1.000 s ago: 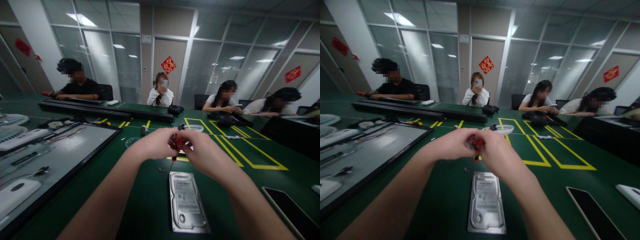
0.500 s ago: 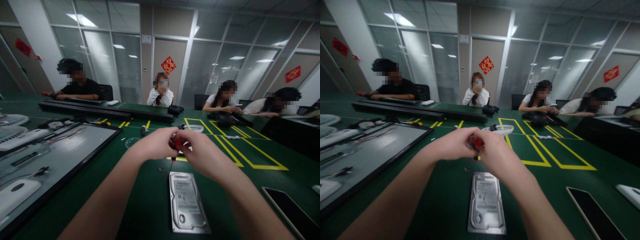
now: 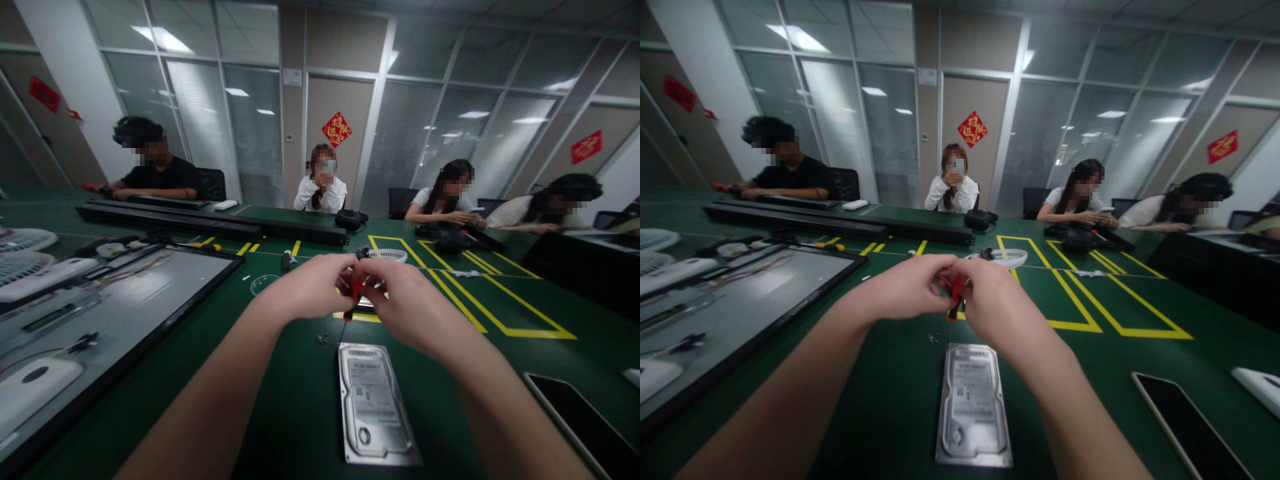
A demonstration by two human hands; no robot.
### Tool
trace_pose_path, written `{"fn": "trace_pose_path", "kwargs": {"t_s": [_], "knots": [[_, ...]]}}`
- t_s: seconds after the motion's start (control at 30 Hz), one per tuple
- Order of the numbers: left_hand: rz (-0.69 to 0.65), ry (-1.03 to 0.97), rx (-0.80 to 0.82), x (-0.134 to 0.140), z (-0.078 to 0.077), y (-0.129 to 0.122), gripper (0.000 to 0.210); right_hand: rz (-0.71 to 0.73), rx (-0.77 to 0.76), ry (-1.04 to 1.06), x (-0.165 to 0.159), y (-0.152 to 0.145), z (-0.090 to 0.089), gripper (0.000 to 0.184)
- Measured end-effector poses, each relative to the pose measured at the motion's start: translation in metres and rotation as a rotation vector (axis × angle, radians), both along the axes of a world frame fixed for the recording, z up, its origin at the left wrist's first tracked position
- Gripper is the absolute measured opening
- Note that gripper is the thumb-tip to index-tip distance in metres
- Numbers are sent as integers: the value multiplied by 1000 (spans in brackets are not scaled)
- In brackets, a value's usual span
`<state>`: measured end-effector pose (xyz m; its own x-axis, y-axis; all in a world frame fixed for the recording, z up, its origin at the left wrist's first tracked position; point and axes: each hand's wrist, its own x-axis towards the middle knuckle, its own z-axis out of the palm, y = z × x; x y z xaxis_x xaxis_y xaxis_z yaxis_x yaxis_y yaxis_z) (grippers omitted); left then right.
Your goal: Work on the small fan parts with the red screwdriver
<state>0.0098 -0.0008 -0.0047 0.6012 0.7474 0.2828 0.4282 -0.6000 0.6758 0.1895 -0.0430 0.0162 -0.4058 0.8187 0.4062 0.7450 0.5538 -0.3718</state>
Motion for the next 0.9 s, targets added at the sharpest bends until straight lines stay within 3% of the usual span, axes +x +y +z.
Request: {"fn": "trace_pose_path", "kwargs": {"t_s": [0.2, 0.5, 0.73, 0.9], "knots": [[39, 7, -2, 2, -3, 4, 32, -38, -3, 31, -2, 1, -2, 6], [4, 21, -13, -1, 3, 0, 40, -11, -31, 37, -3, 0, 0, 27], [64, 28, 14, 1, -1, 2, 32, -50, 4, 3, -1, 2, -4, 10], [20, 46, 4, 0, 1, 0, 40, 10, -34, 34, -1, 1, -2, 28]]}}
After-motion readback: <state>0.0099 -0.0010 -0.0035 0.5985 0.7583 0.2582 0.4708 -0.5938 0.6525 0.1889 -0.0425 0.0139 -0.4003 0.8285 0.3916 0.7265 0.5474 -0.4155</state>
